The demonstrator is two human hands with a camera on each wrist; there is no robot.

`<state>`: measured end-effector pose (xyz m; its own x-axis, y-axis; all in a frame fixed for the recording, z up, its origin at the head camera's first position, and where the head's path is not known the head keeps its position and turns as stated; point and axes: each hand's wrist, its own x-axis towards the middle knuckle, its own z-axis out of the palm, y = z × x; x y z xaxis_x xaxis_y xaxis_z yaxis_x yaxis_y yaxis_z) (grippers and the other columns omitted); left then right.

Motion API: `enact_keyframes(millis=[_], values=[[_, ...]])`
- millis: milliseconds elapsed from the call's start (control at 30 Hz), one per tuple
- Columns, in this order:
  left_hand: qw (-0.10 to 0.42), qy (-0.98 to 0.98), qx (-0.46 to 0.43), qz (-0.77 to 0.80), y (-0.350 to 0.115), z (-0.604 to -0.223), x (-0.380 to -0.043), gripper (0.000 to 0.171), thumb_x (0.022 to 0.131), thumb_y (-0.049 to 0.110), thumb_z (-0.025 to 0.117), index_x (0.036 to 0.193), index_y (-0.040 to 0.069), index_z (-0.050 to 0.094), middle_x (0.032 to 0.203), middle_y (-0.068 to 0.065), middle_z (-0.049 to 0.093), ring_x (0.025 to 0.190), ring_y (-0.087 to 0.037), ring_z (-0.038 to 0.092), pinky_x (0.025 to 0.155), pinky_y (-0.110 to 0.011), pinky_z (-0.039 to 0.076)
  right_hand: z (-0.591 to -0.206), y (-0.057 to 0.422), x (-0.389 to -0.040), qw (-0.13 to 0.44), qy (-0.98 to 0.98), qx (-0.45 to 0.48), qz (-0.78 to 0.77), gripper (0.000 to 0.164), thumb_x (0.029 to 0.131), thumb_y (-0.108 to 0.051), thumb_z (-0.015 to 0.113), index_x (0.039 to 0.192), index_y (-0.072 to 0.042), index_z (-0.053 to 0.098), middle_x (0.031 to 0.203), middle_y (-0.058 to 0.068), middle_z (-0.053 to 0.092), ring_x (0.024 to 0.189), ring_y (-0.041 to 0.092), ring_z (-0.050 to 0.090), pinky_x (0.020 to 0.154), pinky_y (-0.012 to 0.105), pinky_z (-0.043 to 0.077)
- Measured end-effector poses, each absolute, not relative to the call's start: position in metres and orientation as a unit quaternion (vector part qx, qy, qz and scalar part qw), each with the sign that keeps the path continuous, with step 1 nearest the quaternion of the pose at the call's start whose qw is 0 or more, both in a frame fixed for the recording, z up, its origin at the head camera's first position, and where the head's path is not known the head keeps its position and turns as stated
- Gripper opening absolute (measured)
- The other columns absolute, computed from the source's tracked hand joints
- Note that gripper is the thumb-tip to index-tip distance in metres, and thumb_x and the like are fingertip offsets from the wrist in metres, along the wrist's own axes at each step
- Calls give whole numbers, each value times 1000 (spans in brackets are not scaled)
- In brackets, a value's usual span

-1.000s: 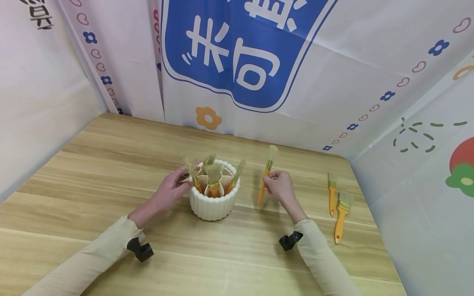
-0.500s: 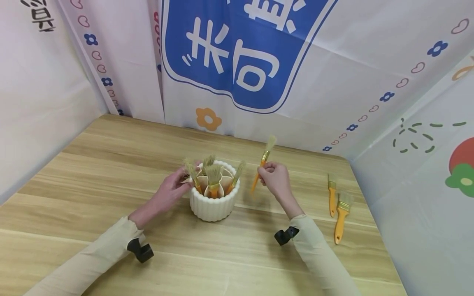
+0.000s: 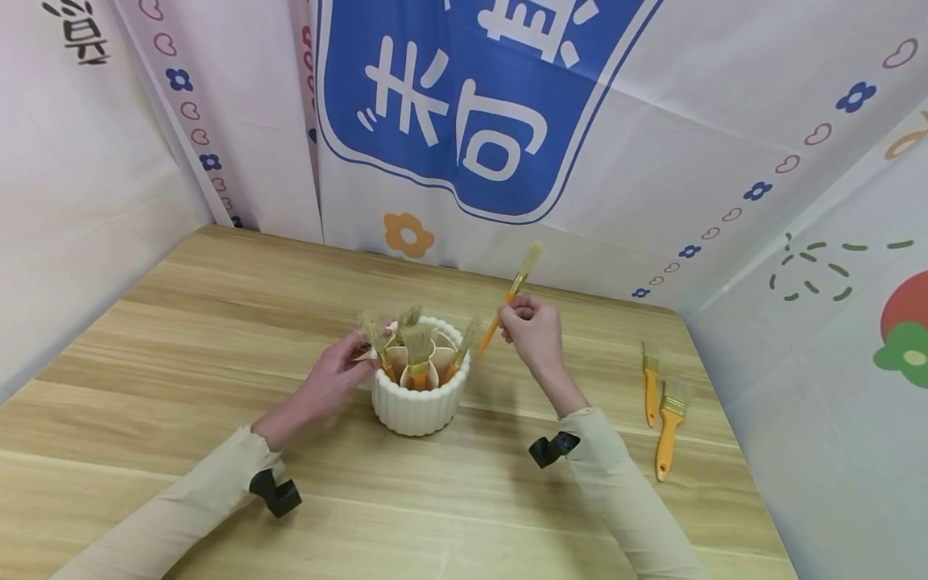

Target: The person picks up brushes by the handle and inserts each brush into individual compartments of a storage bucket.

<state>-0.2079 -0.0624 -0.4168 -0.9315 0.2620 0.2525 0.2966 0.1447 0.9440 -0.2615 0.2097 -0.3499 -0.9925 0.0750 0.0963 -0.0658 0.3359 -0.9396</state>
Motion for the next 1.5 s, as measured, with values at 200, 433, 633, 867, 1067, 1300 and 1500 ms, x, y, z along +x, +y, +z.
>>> enact_keyframes(millis=[200, 433, 633, 867, 1067, 1300, 1500], values=[[13, -755, -184, -629, -63, -417, -208, 44, 88, 2, 51, 132, 1, 47, 136, -23, 49, 129, -37, 45, 104, -45, 46, -343, 204, -261, 101, -786, 27, 609, 11, 87, -6, 59, 91, 5, 56, 59, -7, 60, 50, 2, 55, 46, 15, 51], [16, -754, -189, -629, -63, -416, -207, 44, 88, 2, 51, 132, 1, 46, 136, -24, 49, 129, -38, 45, 103, -45, 46, -341, 198, -260, 132, -759, 65, 635, 9, 86, -2, 58, 88, 7, 56, 57, -8, 60, 49, 4, 56, 44, 16, 50], [18, -754, -187, -630, -63, -416, -207, 45, 88, 2, 51, 133, 1, 46, 135, -24, 50, 128, -38, 46, 103, -45, 46, -343, 193, -262, 136, -728, 112, 662, 8, 86, 1, 58, 85, 7, 54, 58, -8, 62, 48, 3, 57, 43, 15, 50], [13, -759, -181, -625, -63, -415, -206, 44, 88, 2, 51, 132, 0, 46, 137, -24, 48, 129, -39, 45, 104, -46, 46, -352, 193, -267, 64, -763, 155, 624, 12, 87, 1, 60, 87, 12, 56, 63, -11, 65, 52, 2, 59, 45, 17, 52], [9, -759, -181, -626, -63, -416, -207, 44, 88, 2, 51, 131, 0, 46, 137, -24, 47, 130, -39, 44, 104, -45, 45, -358, 194, -269, 8, -772, 172, 611, 18, 87, 1, 61, 93, 17, 55, 66, -8, 67, 56, 3, 60, 46, 18, 52], [8, -760, -180, -624, -63, -417, -207, 43, 89, 3, 50, 132, 0, 46, 137, -24, 48, 130, -38, 44, 104, -46, 46, -366, 197, -269, -44, -800, 183, 570, 19, 85, -2, 63, 92, 15, 59, 58, -8, 56, 47, 6, 49, 42, 18, 43], [8, -760, -180, -624, -63, -418, -208, 42, 89, 3, 50, 131, 1, 46, 136, -24, 49, 129, -38, 45, 103, -46, 46, -373, 201, -269, -85, -830, 183, 521, 20, 79, 9, 55, 98, 11, 60, 66, -5, 61, 49, 7, 47, 43, 19, 41]])
